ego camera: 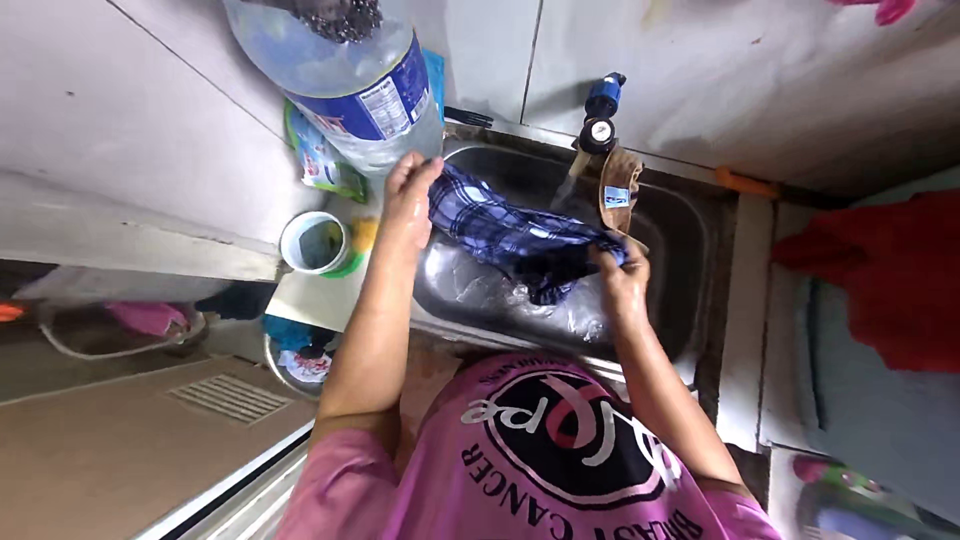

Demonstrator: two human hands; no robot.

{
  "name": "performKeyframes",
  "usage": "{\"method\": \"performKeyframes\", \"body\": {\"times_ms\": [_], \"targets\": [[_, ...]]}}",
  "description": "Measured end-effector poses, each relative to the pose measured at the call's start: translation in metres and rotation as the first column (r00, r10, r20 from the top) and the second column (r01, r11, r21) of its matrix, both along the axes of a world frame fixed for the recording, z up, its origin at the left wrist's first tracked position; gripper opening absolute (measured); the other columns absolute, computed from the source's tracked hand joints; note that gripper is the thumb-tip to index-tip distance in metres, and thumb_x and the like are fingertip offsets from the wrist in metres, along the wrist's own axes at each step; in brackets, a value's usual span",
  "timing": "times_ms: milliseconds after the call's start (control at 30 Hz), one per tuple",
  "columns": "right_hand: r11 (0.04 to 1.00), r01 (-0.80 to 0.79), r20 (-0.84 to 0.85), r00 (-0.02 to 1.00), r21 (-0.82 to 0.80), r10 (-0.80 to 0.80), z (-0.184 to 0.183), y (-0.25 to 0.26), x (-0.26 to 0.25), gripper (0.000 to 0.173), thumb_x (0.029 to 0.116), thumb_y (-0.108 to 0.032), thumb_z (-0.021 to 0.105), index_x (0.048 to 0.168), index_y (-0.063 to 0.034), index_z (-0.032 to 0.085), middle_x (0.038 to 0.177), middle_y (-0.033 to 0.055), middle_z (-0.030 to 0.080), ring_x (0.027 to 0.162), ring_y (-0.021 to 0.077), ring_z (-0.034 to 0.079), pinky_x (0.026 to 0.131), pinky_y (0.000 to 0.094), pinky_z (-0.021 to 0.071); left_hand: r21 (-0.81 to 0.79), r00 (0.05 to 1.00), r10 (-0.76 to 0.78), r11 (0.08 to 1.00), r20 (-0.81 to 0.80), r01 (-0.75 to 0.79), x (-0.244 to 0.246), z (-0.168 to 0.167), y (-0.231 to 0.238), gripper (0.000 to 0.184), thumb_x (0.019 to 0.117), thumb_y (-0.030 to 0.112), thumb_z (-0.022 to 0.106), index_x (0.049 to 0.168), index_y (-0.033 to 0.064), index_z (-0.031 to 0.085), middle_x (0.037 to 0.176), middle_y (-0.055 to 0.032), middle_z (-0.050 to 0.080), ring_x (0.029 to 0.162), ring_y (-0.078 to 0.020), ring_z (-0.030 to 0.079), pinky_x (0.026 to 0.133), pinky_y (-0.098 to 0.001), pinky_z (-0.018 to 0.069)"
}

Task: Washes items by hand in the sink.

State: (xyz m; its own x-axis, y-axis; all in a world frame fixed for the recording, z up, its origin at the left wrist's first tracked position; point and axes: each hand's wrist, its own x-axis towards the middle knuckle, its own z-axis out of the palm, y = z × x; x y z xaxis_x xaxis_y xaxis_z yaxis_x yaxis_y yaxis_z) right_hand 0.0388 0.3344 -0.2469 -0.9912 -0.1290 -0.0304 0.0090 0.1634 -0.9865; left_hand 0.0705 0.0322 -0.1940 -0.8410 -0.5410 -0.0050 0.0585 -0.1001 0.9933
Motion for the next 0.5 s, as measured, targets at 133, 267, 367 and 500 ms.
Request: {"method": "performKeyframes", "body": {"times_ms": [133, 267, 367, 500], "targets": [[0.968, 0.080, -0.360, 0.918, -0.237, -0.165, 0.050, 0.013, 0.005, 0.022, 0.0942, -0.003, 0.059, 0.115, -0.0087, 0.062, 0.108, -0.0047, 0.069, 0.095, 0.0054, 0.067, 0.085, 0.0281, 0.0584, -0.032, 0.963, -0.022, 0.999, -0.269, 0.014, -0.011, 0.003, -0.005, 0.013, 0.1047, 0.015, 0.050, 0.093, 0.0186, 0.053, 0.086, 0.0107, 0.059, 0.083, -0.0024, 0.059, 0.083, -0.0286, 0.0536], [0.995, 0.087, -0.738, 0.675, 0.043, -0.027, 0.019, 0.004, 0.003, 0.027, 0.0899, -0.010, 0.064, 0.113, 0.0016, 0.057, 0.122, 0.0136, 0.061, 0.114, 0.0196, 0.062, 0.098, 0.0364, 0.0539, -0.321, 0.992, -0.095, 0.945, -0.081, 0.065, -0.038, -0.044, 0.008, 0.049, 0.1024, 0.019, 0.057, 0.144, -0.0033, 0.042, 0.134, -0.0134, 0.058, 0.123, -0.0162, 0.058, 0.106, -0.0358, 0.0497], [0.859, 0.068, -0.655, 0.677, 0.508, 0.334, -0.042, -0.018, 0.008, 0.027, 0.0805, -0.011, 0.075, 0.096, 0.0079, 0.064, 0.126, 0.0330, 0.062, 0.121, 0.0467, 0.061, 0.100, 0.0568, 0.0520, -0.574, 0.874, -0.021, 0.747, 0.485, 0.336, -0.054, -0.096, 0.044, 0.076, 0.0986, 0.030, 0.064, 0.157, -0.0048, 0.029, 0.163, -0.0291, 0.029, 0.149, -0.0443, 0.033, 0.117, -0.0643, 0.0304], [0.443, -0.315, -0.037, 0.780, 0.839, 0.625, -0.086, -0.039, 0.003, 0.042, 0.0984, -0.027, 0.066, 0.129, 0.0019, 0.064, 0.163, 0.0195, 0.036, 0.152, 0.0389, 0.034, 0.108, 0.0638, 0.0415, -0.687, 0.773, 0.048, 0.496, 0.633, 0.532, -0.055, -0.161, 0.102, 0.069, 0.1028, 0.047, 0.055, 0.162, 0.0196, 0.032, 0.170, -0.0251, 0.011, 0.155, -0.0516, 0.003, 0.117, -0.0761, 0.0098]]}}
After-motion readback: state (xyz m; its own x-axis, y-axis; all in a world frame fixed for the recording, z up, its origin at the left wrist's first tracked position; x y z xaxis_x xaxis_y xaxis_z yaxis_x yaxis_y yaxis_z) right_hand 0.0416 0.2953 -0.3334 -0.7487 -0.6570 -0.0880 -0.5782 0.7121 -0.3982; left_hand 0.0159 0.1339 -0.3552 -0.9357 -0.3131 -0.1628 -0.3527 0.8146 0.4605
